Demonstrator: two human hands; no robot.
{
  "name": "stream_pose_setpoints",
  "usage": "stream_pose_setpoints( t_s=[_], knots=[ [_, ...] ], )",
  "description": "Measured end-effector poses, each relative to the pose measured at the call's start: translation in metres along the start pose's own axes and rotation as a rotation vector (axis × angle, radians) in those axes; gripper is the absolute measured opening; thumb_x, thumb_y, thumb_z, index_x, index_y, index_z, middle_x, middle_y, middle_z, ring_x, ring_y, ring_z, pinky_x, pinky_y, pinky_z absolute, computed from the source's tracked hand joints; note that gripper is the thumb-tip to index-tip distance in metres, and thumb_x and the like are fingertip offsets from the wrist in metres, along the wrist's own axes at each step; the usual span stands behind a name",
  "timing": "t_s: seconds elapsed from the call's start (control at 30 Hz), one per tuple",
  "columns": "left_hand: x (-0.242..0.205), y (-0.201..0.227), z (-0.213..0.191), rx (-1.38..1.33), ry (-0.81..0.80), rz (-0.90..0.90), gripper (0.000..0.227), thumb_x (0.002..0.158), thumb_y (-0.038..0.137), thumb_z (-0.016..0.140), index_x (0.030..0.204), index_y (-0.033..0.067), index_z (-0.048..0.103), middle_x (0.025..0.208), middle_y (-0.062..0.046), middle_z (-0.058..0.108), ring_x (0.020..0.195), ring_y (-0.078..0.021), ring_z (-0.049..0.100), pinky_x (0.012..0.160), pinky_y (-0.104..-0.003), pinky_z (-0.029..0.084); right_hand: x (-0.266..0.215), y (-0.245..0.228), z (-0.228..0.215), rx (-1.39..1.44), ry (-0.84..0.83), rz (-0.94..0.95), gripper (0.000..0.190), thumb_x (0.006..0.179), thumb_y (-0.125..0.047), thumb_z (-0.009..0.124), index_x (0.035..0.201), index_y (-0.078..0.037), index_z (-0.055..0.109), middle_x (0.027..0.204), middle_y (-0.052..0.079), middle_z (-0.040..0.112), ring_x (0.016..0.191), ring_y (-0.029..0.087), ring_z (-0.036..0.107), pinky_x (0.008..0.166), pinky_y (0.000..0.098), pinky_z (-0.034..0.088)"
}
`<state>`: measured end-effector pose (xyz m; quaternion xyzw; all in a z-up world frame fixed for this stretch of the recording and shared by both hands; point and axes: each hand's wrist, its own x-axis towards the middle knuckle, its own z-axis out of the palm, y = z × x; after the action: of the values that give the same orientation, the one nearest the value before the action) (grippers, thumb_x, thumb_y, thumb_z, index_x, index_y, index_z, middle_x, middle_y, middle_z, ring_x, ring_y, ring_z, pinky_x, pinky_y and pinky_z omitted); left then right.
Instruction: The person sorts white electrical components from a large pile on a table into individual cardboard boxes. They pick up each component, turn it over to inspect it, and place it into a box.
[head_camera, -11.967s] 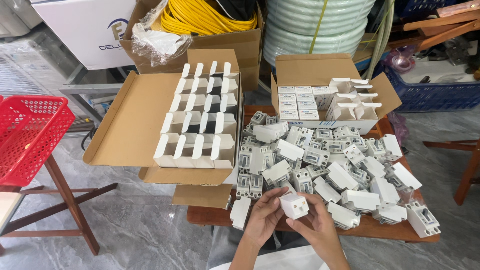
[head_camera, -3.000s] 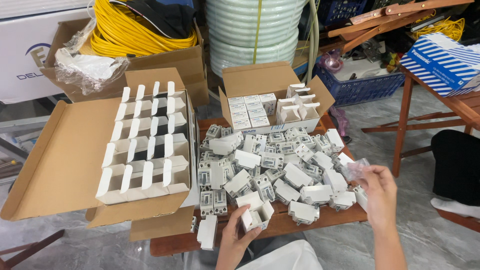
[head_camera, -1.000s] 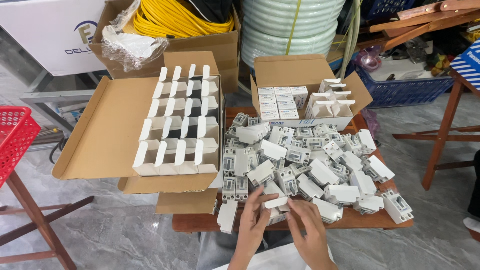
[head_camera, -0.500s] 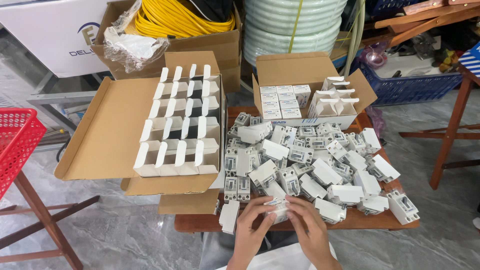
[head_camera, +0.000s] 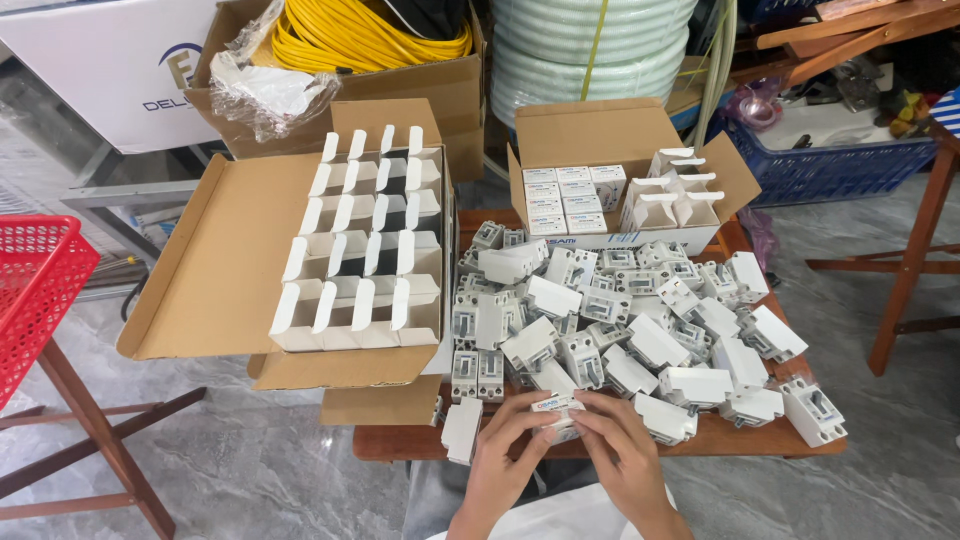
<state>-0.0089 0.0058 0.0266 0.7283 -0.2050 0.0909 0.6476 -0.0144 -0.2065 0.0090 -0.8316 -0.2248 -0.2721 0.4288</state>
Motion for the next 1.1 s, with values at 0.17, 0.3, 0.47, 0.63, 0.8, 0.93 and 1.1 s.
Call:
stream_pose_setpoints(
  t_s=[0.17,0.3,0.47,0.63,0.8,0.93,1.1],
  knots=[
    [-0.006,-0.008,0.001,0.013,-0.059,-0.010,0.024,0.108,0.014,0.079,0.131,0.0171,0.077,0.153,-0.012,0.069,0.144,-0.0307,0.070,0.115,-0.043,0.059,0.000,-0.006,-0.005,0.018,0.009,0.012,0.028,0.106,-0.011,0.073,0.133,-0.010,0.081,0.145,0.012,0.078,0.128,0.029,0.077,0.107,0.0414,0.063],
    [-0.007,-0.008,0.002,0.057,-0.062,0.070,0.029,0.109,0.007,0.076,0.137,0.0152,0.075,0.157,-0.014,0.065,0.144,-0.0341,0.068,0.114,-0.046,0.061,-0.001,-0.007,-0.005,0.019,-0.006,0.041,0.028,0.106,-0.015,0.073,0.133,-0.010,0.081,0.147,0.012,0.078,0.131,0.028,0.077,0.109,0.0422,0.062],
    [-0.008,-0.012,0.007,0.104,-0.025,0.124,0.025,0.111,0.008,0.074,0.135,0.0125,0.076,0.155,-0.015,0.065,0.141,-0.0350,0.069,0.113,-0.046,0.063,-0.001,-0.011,-0.004,0.038,-0.001,0.091,0.026,0.108,-0.013,0.070,0.130,-0.010,0.082,0.149,0.011,0.078,0.130,0.026,0.077,0.110,0.0405,0.061],
    [-0.011,-0.019,0.009,0.180,-0.022,0.154,0.022,0.112,0.010,0.073,0.132,0.0148,0.079,0.159,-0.017,0.062,0.145,-0.0359,0.068,0.109,-0.045,0.065,-0.004,-0.011,-0.001,0.018,0.008,0.021,0.026,0.108,-0.010,0.070,0.132,-0.010,0.081,0.154,0.012,0.074,0.126,0.025,0.078,0.107,0.0388,0.061],
    [-0.023,-0.039,0.016,0.114,-0.037,-0.078,0.053,0.108,0.013,0.077,0.158,0.0090,0.059,0.160,-0.012,0.068,0.149,-0.0287,0.064,0.121,-0.043,0.053,-0.007,-0.014,0.004,0.030,0.029,0.055,0.027,0.109,-0.012,0.068,0.132,-0.005,0.080,0.154,0.016,0.073,0.137,0.031,0.075,0.114,0.0427,0.060],
    [-0.025,-0.056,0.018,0.098,-0.048,-0.382,0.080,0.102,0.034,0.084,0.170,0.0157,0.047,0.173,-0.005,0.059,0.159,-0.0233,0.057,0.126,-0.040,0.049,-0.010,-0.016,0.004,0.021,0.018,0.080,0.029,0.109,-0.012,0.067,0.135,-0.006,0.078,0.156,0.015,0.072,0.140,0.031,0.073,0.113,0.0424,0.061],
    [-0.024,-0.070,0.020,0.249,-0.063,-0.358,0.062,0.097,0.040,0.090,0.146,0.0122,0.064,0.142,-0.007,0.078,0.132,-0.0274,0.073,0.108,-0.039,0.056,-0.009,-0.014,-0.001,0.196,-0.011,0.268,0.026,0.110,-0.016,0.066,0.128,-0.007,0.083,0.156,0.013,0.073,0.146,0.027,0.070,0.122,0.0422,0.056]
  ],
)
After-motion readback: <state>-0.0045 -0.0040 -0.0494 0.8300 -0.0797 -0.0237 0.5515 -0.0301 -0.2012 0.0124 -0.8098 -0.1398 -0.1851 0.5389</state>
